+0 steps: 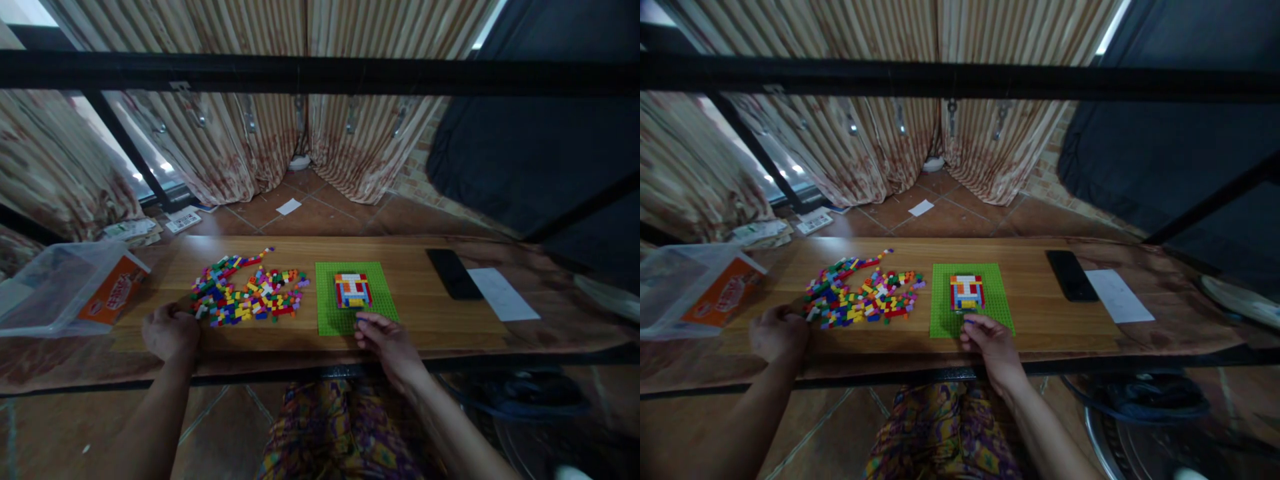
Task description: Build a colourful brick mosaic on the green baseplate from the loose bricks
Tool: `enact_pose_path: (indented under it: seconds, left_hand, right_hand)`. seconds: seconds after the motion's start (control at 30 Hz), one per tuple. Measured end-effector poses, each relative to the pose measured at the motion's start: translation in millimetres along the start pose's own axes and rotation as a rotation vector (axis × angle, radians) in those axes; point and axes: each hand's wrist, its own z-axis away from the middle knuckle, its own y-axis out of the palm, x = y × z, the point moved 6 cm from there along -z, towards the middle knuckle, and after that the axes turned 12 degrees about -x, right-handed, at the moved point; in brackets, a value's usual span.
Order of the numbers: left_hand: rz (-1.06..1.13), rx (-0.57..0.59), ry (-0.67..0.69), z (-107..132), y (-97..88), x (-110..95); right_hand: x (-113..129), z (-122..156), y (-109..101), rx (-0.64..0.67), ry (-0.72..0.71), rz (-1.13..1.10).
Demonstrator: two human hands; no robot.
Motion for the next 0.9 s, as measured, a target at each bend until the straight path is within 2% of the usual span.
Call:
enact_pose_path:
  seconds: [0.13,0.23,0.43,0.57,0.7,0.9]
  left_hand:
    - [0.000,0.012,-0.010,-0.5,-0.2,-1.6]
    - [-0.004,0.018,-0.007,-1.1,0.9,-1.1]
    - [0.014,-0.030,0.044,-2.1,2.1,1.0]
    - [-0.001,-0.024,0.042,-1.9,2.7,1.1]
    - [-0.009,-0.014,0.025,-1.1,2.6,0.0]
    - [0.008,-0.022,0.023,0.6,2.3,0.4]
  right_hand:
    - [0.9,-14.6,-36.7,-0.141,-0.162,0.190]
    - [10.7,-23.9,-44.3,-0.150,-0.321,0.352]
    - [39.6,-35.3,-26.9,-0.141,-0.623,0.748]
    - [53.4,-37.5,-8.9,-0.069,-0.763,0.916]
    - [58.7,-40.2,2.0,-0.021,-0.837,1.011]
    - [59.7,-46.1,8.5,-0.014,-0.844,1.020]
